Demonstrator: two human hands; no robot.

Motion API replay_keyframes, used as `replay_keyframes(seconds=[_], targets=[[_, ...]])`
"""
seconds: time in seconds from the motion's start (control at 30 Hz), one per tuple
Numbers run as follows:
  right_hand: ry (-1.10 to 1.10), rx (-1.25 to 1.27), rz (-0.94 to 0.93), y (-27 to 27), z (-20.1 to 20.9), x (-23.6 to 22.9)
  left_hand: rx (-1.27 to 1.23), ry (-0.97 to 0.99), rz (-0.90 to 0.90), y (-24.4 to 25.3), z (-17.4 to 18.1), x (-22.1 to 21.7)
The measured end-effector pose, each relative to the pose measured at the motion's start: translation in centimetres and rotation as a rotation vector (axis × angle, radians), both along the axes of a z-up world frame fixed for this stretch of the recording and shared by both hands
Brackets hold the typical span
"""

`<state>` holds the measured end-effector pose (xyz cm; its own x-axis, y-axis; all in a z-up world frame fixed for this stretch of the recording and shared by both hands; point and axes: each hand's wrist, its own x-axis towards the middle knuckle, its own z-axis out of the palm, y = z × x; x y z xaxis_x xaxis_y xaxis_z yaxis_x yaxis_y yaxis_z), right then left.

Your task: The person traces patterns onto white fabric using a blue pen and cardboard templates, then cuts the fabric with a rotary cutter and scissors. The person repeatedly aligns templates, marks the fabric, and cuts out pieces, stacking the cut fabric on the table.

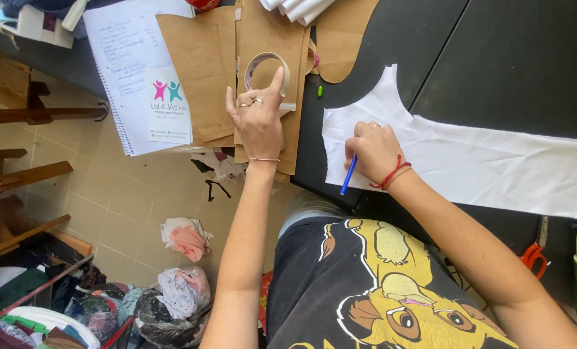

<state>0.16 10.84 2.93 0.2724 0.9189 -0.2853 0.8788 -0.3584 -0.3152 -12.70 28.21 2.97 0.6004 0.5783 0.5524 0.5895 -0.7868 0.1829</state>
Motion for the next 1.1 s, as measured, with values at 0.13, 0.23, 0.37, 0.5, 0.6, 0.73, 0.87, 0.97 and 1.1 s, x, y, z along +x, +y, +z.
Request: replay_keyframes(seconds=[0.13, 0.23, 0.37, 0.5, 0.6, 0.73, 0.87, 0.97, 1.1], targets=[[-0.342, 0.019, -0.064, 0.6, 0.2, -0.7, -0.179, 0.061, -0.008, -1.9, 0.4, 0.3], [-0.252, -0.099, -0.068, 1.5, -1.7, 0.8, -0.137, -0.048, -0.138, -4.4, 1.2, 0.1], [0.045, -0.06, -0.251, 2.2, -1.0, 6.5, -0.205, -0.093, -0.29, -9.3, 0.2, -0.7], [0.073, 0.261, -0.468, 0.7, -1.1, 9.4, -0.182, 0.116, -0.444, -12.0, 0.5, -1.5], [0.106, 0.43, -0.451, -1.0, 1.2, 9.4, -0.154, 0.27, -0.388, -12.9, 0.9, -1.5], [0.167, 0.64, -0.476, -9.0, 7.2, 8.6, -0.205, 0.287, -0.31, -13.7, 1.9, -0.6], [-0.182, 0.59, -0.669, -25.7, 6.7, 9.3, -0.257, 0.316, -0.343, -15.3, 2.2, 0.6], [-0.5, 0.392, -0.877, -36.4, 5.6, 8.5, -0.237, 0.199, -0.512, -18.1, 1.8, 3.1], [-0.185, 0.063, -1.094, -41.3, 4.3, 7.5, -0.379, 0.193, -1.044, -23.7, 0.4, 8.5]])
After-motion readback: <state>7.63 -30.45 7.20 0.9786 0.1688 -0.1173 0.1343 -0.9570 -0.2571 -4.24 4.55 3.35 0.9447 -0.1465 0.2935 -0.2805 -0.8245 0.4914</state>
